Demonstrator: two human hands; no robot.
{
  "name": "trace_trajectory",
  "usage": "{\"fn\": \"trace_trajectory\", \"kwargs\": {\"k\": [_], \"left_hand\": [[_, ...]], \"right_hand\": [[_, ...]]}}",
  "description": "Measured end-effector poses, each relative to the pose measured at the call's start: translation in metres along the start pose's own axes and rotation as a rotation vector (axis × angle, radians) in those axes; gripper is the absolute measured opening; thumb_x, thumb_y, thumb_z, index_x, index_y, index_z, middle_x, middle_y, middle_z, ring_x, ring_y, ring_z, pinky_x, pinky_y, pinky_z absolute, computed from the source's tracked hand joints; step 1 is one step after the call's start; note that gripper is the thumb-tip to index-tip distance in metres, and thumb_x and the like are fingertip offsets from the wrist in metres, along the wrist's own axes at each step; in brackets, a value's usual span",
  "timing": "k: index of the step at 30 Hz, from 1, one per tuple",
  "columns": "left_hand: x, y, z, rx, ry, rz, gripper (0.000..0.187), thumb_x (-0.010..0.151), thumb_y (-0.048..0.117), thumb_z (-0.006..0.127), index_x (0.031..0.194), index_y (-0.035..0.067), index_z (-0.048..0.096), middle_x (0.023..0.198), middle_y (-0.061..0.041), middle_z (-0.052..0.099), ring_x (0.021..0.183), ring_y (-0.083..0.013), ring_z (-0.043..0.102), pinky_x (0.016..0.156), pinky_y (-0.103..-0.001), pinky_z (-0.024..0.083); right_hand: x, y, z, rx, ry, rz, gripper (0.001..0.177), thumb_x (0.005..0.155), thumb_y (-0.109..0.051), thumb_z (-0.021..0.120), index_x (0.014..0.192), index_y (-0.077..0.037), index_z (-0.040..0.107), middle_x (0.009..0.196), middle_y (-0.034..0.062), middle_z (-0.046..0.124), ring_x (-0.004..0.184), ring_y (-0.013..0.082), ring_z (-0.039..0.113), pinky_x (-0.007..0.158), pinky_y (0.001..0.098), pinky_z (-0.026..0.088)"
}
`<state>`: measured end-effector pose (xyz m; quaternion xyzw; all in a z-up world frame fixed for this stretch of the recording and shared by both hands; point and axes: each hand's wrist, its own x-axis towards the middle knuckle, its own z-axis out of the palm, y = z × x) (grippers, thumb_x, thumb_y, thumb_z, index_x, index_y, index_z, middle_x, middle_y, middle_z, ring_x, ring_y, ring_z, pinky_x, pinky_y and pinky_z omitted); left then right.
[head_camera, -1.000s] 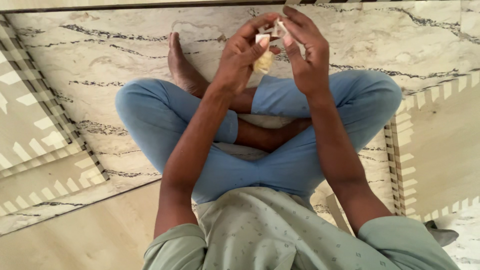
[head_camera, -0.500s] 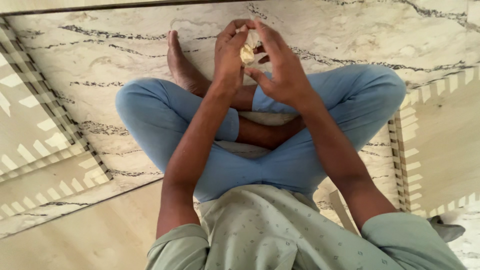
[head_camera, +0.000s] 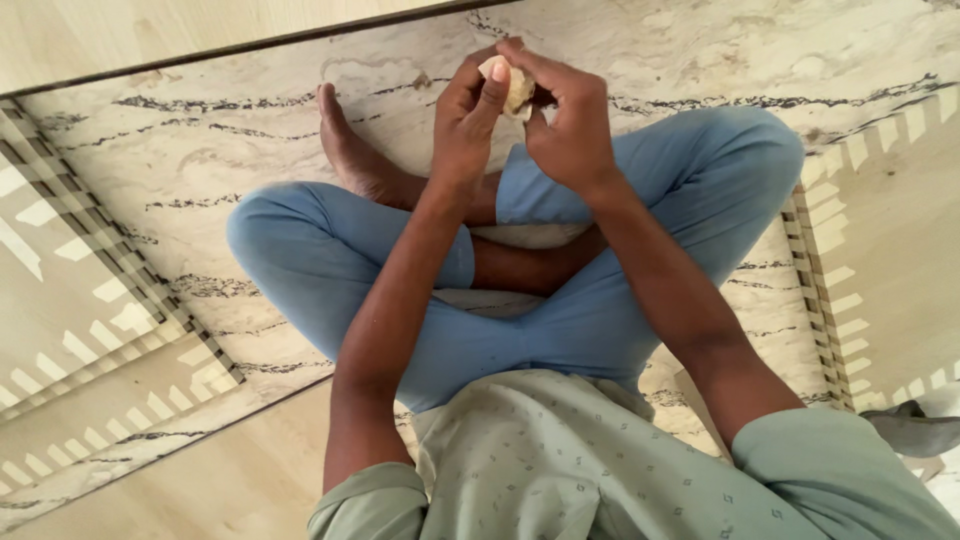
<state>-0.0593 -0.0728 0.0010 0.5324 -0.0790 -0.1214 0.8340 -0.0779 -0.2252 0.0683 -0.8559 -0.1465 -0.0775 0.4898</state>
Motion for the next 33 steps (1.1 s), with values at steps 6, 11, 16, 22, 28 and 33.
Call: {"fn": "trace_trajectory", "kwargs": {"k": [6, 11, 16, 22, 28, 33], "left_hand": [[0.001, 0.011, -0.009, 0.121, 0.085, -0.043, 0.075, 0.108, 0.049, 0.060, 0.162, 0.005, 0.032, 0.155, -0.016, 0.054, 0.143, -0.0287, 0.055, 0.119, -0.040, 0.049], [0.001, 0.022, -0.004, -0.024, 0.033, -0.199, 0.084, 0.101, 0.046, 0.068, 0.163, 0.005, 0.027, 0.156, -0.020, 0.052, 0.140, -0.0311, 0.053, 0.115, -0.043, 0.047], [0.001, 0.025, -0.008, -0.163, -0.078, -0.248, 0.082, 0.099, 0.030, 0.073, 0.162, 0.006, 0.027, 0.155, -0.026, 0.050, 0.138, -0.0354, 0.057, 0.118, -0.048, 0.048], [0.003, 0.047, -0.026, -0.095, -0.219, -0.169, 0.080, 0.097, 0.024, 0.074, 0.164, 0.002, 0.036, 0.162, -0.025, 0.051, 0.145, -0.0382, 0.055, 0.122, -0.052, 0.052], [-0.007, 0.054, 0.009, 0.979, -0.317, 0.435, 0.075, 0.095, 0.031, 0.079, 0.155, 0.005, 0.041, 0.157, -0.023, 0.046, 0.142, -0.0423, 0.045, 0.109, -0.055, 0.047], [-0.007, 0.043, 0.013, 0.965, -0.145, 0.374, 0.046, 0.098, -0.005, 0.057, 0.142, 0.010, 0.057, 0.139, -0.012, 0.062, 0.127, -0.0311, 0.065, 0.100, -0.041, 0.059]], "right_hand": [[0.008, -0.016, -0.012, 0.460, -0.198, -0.045, 0.066, 0.090, 0.003, 0.080, 0.147, 0.007, 0.047, 0.134, 0.0222, 0.060, 0.123, 0.0276, 0.062, 0.105, 0.0347, 0.055], [0.011, -0.011, -0.010, 0.194, -0.144, 0.142, 0.033, 0.090, -0.002, 0.086, 0.120, 0.002, 0.073, 0.101, 0.0133, 0.075, 0.084, 0.0156, 0.071, 0.070, 0.0278, 0.059], [0.010, 0.008, -0.018, 0.329, -0.145, 0.275, 0.015, 0.097, -0.001, 0.078, 0.112, 0.000, 0.078, 0.090, 0.0100, 0.078, 0.066, 0.0123, 0.073, 0.055, 0.0254, 0.061], [0.013, 0.022, -0.035, 0.339, 0.086, 0.345, 0.021, 0.097, 0.002, 0.075, 0.117, 0.005, 0.074, 0.095, 0.0148, 0.078, 0.075, 0.0164, 0.078, 0.062, 0.0270, 0.066], [0.010, 0.019, -0.022, 0.611, -0.193, 0.644, 0.021, 0.108, -0.013, 0.061, 0.117, 0.004, 0.070, 0.100, 0.0159, 0.076, 0.085, 0.0205, 0.079, 0.080, 0.0338, 0.069], [0.005, 0.019, -0.027, 0.921, -0.300, 0.648, 0.040, 0.107, -0.029, 0.061, 0.123, 0.007, 0.065, 0.113, 0.0194, 0.073, 0.103, 0.0252, 0.076, 0.095, 0.0415, 0.064]]}}
